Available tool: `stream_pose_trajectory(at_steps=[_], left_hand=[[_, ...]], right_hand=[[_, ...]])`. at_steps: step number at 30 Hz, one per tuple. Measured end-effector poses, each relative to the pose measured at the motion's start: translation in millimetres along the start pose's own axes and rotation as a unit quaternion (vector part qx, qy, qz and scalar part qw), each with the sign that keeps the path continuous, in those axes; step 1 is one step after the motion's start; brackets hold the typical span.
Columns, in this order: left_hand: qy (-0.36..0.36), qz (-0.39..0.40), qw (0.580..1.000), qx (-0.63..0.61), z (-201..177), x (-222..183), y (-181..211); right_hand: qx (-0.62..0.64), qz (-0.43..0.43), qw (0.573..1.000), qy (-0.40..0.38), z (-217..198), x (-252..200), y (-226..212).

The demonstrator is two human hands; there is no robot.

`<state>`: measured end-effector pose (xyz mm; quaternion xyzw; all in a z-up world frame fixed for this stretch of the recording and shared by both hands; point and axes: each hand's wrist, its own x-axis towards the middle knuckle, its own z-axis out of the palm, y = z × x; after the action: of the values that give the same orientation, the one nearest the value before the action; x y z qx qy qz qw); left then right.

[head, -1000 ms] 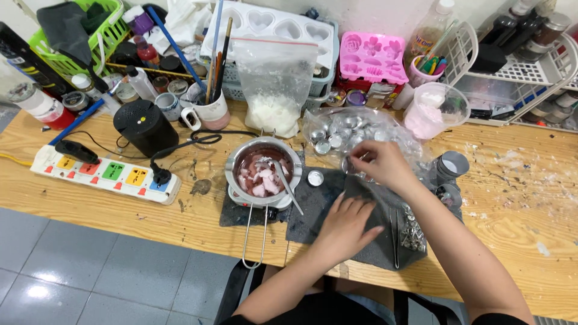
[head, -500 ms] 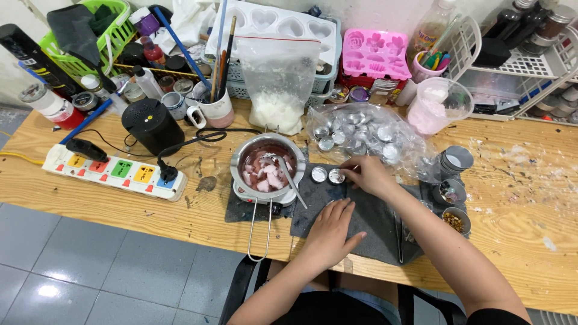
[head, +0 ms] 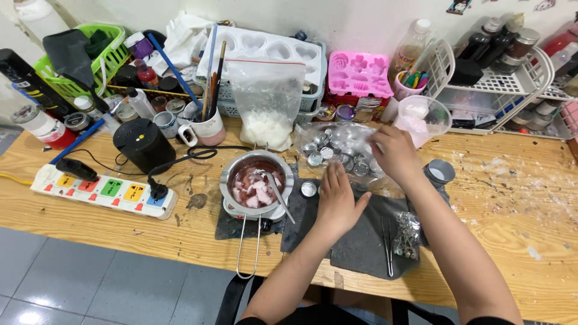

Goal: Placing metal wick holders into small tealight containers.

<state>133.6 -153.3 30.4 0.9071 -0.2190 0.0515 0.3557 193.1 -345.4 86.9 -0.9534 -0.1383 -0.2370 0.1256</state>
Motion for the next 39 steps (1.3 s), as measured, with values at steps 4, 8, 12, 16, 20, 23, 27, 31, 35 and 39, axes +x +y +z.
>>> stream_pose_trajectory(at_steps=[4,8,12,16,20,23,27,31,35,39], left_hand=[[0.030,-0.003,1.000,-0.010,5,14,5],[-0.018,0.056,0.997,0.054,14,29,20],[-0.097,0.144,0.978,0.117,40,25,25],[-0.082,0.157,0.972,0.153,59,15,27],[-0.106,0.130,0.968,0.184,74,9,27],[-0.098,0.142,0.968,0.182,88,0,18],[-0.083,0.159,0.968,0.172,94,-5,11],[-0.095,0.142,0.972,0.163,69,-7,22],[-0.099,0.147,0.975,0.134,48,-9,28],[-0.066,0.152,0.980,0.106,20,-8,26]], right_hand=[[0.109,-0.002,0.994,0.017,-27,-23,11],[0.069,-0.015,0.996,-0.060,-63,-37,10],[-0.014,-0.062,0.990,-0.124,-96,-37,-11],[0.048,-0.098,0.991,-0.082,-72,-22,-23],[0.061,-0.028,0.981,-0.181,-13,-1,-28],[-0.018,-0.016,0.971,-0.236,19,13,-33],[-0.108,-0.143,0.959,-0.219,57,21,-10],[-0.092,-0.142,0.963,-0.210,52,25,-4],[0.129,-0.044,0.978,-0.159,42,16,1],[0.489,0.157,0.846,-0.144,39,-7,13]])
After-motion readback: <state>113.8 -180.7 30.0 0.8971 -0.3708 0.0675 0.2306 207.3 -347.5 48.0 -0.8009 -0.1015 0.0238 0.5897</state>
